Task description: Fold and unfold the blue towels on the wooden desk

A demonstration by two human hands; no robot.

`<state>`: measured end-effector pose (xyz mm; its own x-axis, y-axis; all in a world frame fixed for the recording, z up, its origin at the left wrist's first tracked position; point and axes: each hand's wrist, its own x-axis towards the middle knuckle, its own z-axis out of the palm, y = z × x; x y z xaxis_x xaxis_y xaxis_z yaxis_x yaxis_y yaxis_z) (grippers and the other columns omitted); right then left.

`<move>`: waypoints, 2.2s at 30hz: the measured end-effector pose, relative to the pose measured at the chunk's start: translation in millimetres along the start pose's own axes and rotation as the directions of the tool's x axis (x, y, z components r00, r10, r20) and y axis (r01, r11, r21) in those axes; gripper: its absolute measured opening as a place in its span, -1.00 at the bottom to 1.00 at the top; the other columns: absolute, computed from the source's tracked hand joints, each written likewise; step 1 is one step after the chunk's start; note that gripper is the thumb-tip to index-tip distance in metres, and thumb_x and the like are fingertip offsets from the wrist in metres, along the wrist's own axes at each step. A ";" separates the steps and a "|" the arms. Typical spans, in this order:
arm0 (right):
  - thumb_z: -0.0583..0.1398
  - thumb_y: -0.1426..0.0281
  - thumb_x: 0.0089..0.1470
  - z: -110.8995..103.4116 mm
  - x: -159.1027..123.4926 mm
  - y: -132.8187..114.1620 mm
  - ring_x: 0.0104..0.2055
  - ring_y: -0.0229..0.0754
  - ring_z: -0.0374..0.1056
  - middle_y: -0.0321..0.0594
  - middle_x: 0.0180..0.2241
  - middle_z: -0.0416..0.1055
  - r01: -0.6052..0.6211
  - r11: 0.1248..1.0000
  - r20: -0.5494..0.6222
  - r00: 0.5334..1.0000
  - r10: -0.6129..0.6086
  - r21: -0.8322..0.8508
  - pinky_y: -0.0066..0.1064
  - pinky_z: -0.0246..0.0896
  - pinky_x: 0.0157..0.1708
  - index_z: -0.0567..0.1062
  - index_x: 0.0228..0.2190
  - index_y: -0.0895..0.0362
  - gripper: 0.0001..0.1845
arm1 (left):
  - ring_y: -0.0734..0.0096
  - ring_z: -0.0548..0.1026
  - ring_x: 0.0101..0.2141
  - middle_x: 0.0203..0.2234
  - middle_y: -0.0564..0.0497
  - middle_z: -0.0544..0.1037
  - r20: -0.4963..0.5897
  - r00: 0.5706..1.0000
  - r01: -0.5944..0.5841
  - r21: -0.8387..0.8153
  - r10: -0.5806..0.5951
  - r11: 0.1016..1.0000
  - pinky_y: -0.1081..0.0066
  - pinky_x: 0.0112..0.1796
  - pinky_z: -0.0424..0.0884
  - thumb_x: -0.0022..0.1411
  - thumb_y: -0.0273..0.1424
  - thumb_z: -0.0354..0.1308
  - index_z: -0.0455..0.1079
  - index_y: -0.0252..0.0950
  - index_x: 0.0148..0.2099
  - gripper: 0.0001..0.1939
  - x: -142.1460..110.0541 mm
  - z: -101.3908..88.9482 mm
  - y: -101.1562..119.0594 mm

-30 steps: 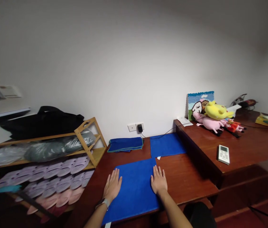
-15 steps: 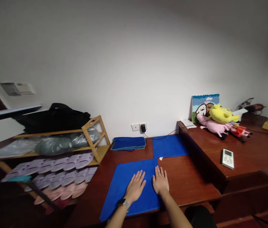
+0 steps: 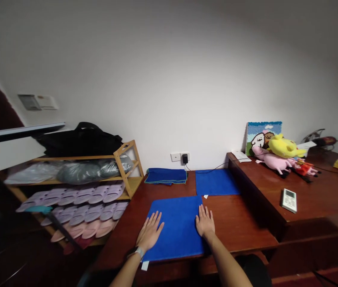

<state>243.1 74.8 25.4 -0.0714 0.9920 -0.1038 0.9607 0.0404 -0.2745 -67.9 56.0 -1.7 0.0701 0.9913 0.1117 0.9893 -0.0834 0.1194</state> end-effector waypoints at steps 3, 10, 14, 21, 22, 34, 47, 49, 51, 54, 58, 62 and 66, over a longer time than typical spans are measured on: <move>-0.26 0.20 0.39 2.4 -4.4 -1.2 0.56 -0.05 -0.34 -0.26 0.52 -0.25 -0.015 1.000 0.020 1.000 0.015 0.000 -0.02 -0.41 0.49 -0.11 0.48 0.19 -0.26 | 0.14 0.01 0.47 0.49 -0.07 0.07 -0.011 1.000 0.005 -0.009 -0.005 1.000 -0.01 0.43 -0.06 0.50 -0.02 -0.27 0.03 -0.21 0.53 -0.30 -0.1 0.2 0.9; -0.29 0.15 0.39 14.2 -29.0 0.7 0.56 -0.06 -0.33 -0.27 0.52 -0.22 -0.007 1.000 -0.009 1.000 0.007 0.018 -0.06 -0.44 0.50 -0.08 0.48 0.18 -0.25 | 0.15 -0.01 0.48 0.50 -0.09 0.04 0.011 1.000 0.020 -0.007 -0.020 1.000 0.03 0.43 -0.09 0.50 -0.01 -0.28 0.01 -0.27 0.53 -0.27 1.0 0.0 2.4; -0.28 0.16 0.39 11.6 -34.4 -0.3 0.56 -0.07 -0.33 -0.29 0.52 -0.22 -0.012 1.000 -0.037 0.999 0.012 0.016 -0.06 -0.46 0.50 -0.08 0.48 0.16 -0.26 | 0.15 -0.01 0.48 0.50 -0.09 0.04 0.017 1.000 0.007 0.003 -0.007 1.000 -0.01 0.42 -0.07 0.51 -0.02 -0.29 0.00 -0.22 0.54 -0.29 2.0 -1.4 0.5; -0.28 0.16 0.39 12.6 -32.9 -1.4 0.56 -0.06 -0.33 -0.31 0.52 -0.23 0.001 1.000 -0.049 0.999 0.001 0.029 -0.06 -0.45 0.50 -0.07 0.47 0.14 -0.27 | 0.14 0.00 0.48 0.50 -0.12 0.03 -0.021 1.000 -0.020 -0.021 0.020 1.000 -0.01 0.42 -0.02 0.52 -0.02 -0.31 -0.03 -0.25 0.54 -0.29 3.6 -0.6 14.5; -0.28 0.16 0.39 12.3 -33.0 -1.5 0.56 -0.06 -0.33 -0.31 0.52 -0.22 0.002 1.000 -0.048 0.999 0.000 0.029 -0.06 -0.45 0.50 -0.07 0.47 0.14 -0.27 | 0.15 0.00 0.48 0.50 -0.11 0.03 -0.050 0.998 -0.048 -0.040 0.046 0.998 0.00 0.42 -0.02 0.52 -0.03 -0.32 -0.04 -0.25 0.55 -0.29 4.4 -0.5 28.4; -0.26 0.22 0.38 10.1 -32.7 -0.1 0.56 -0.07 -0.39 -0.31 0.52 -0.27 0.025 0.999 -0.026 0.999 -0.024 0.021 -0.06 -0.49 0.49 -0.09 0.47 0.16 -0.27 | 0.20 0.03 0.47 0.49 -0.07 0.09 0.046 0.957 -0.278 -0.124 0.286 0.952 0.05 0.43 -0.01 0.52 0.02 -0.42 0.02 -0.23 0.53 -0.26 8.0 18.5 159.9; -0.26 0.17 0.39 11.2 -30.8 -2.5 0.56 -0.06 -0.34 -0.27 0.52 -0.26 -0.023 1.000 -0.023 0.999 0.023 0.009 -0.03 -0.47 0.50 -0.10 0.47 0.19 -0.26 | 0.16 -0.05 0.49 0.51 -0.10 -0.02 0.039 0.997 0.060 0.025 -0.061 0.998 0.04 0.44 -0.07 0.48 0.10 -0.37 -0.07 -0.35 0.54 -0.17 -37.5 -13.3 6.4; -0.26 0.18 0.40 8.4 -33.2 -4.4 0.56 -0.04 -0.33 -0.26 0.52 -0.26 -0.029 1.000 0.000 1.000 0.029 -0.006 -0.01 -0.46 0.49 -0.11 0.47 0.21 -0.26 | 0.16 -0.05 0.49 0.51 -0.10 -0.02 0.040 0.997 0.063 0.021 -0.064 0.998 0.05 0.44 -0.08 0.48 0.09 -0.37 -0.07 -0.36 0.54 -0.17 -39.4 -15.6 9.2; -0.26 0.19 0.40 7.8 -39.4 -5.2 0.56 -0.02 -0.33 -0.24 0.52 -0.25 -0.024 1.000 0.010 1.000 0.024 -0.015 0.00 -0.45 0.49 -0.10 0.47 0.23 -0.26 | 0.16 -0.05 0.49 0.51 -0.11 -0.01 0.035 0.997 0.063 0.016 -0.064 0.998 0.05 0.44 -0.08 0.49 0.08 -0.37 -0.07 -0.37 0.54 -0.17 -39.6 -15.8 12.2; -0.26 0.17 0.39 13.8 -54.2 -2.7 0.56 0.00 -0.31 -0.22 0.51 -0.21 -0.011 1.000 -0.017 1.000 0.011 -0.024 0.02 -0.43 0.49 -0.04 0.46 0.24 -0.25 | 0.14 -0.01 0.48 0.50 -0.11 0.03 0.007 0.998 0.060 0.010 -0.060 0.998 0.04 0.43 -0.05 0.49 0.08 -0.35 -0.03 -0.35 0.54 -0.18 -38.4 -11.2 11.6; -0.26 0.14 0.39 23.7 -70.4 1.8 0.55 -0.01 -0.29 -0.25 0.51 -0.21 -0.006 1.000 -0.030 1.000 0.005 -0.025 0.01 -0.38 0.49 -0.04 0.47 0.23 -0.24 | 0.14 0.01 0.48 0.50 -0.10 0.05 -0.028 0.998 0.051 0.017 -0.050 0.999 0.04 0.43 -0.05 0.48 0.08 -0.33 -0.01 -0.31 0.53 -0.19 -36.8 -4.0 8.3; -0.25 0.15 0.40 25.0 -74.8 1.8 0.56 -0.03 -0.32 -0.27 0.51 -0.23 0.000 1.000 -0.074 0.997 -0.002 -0.022 0.01 -0.41 0.50 -0.05 0.47 0.21 -0.25 | 0.16 -0.02 0.48 0.50 -0.10 0.01 0.005 0.998 0.060 0.016 -0.060 0.998 0.06 0.43 -0.08 0.49 0.06 -0.35 -0.04 -0.34 0.54 -0.19 -36.5 -5.0 9.4; -0.25 0.15 0.40 24.7 -74.2 2.4 0.55 -0.03 -0.31 -0.24 0.50 -0.20 0.026 1.000 -0.090 0.996 -0.025 0.013 -0.01 -0.38 0.50 -0.02 0.46 0.23 -0.25 | 0.16 -0.06 0.49 0.51 -0.09 -0.04 0.060 0.996 0.072 0.008 -0.072 0.997 0.04 0.43 -0.09 0.48 0.08 -0.37 -0.08 -0.33 0.55 -0.18 -34.3 -10.7 5.8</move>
<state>244.1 -1.6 8.8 -0.0712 0.9974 -0.0106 0.9550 0.0652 -0.2893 -66.0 20.4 5.7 0.0063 0.9990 0.0436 0.9929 -0.0114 0.1187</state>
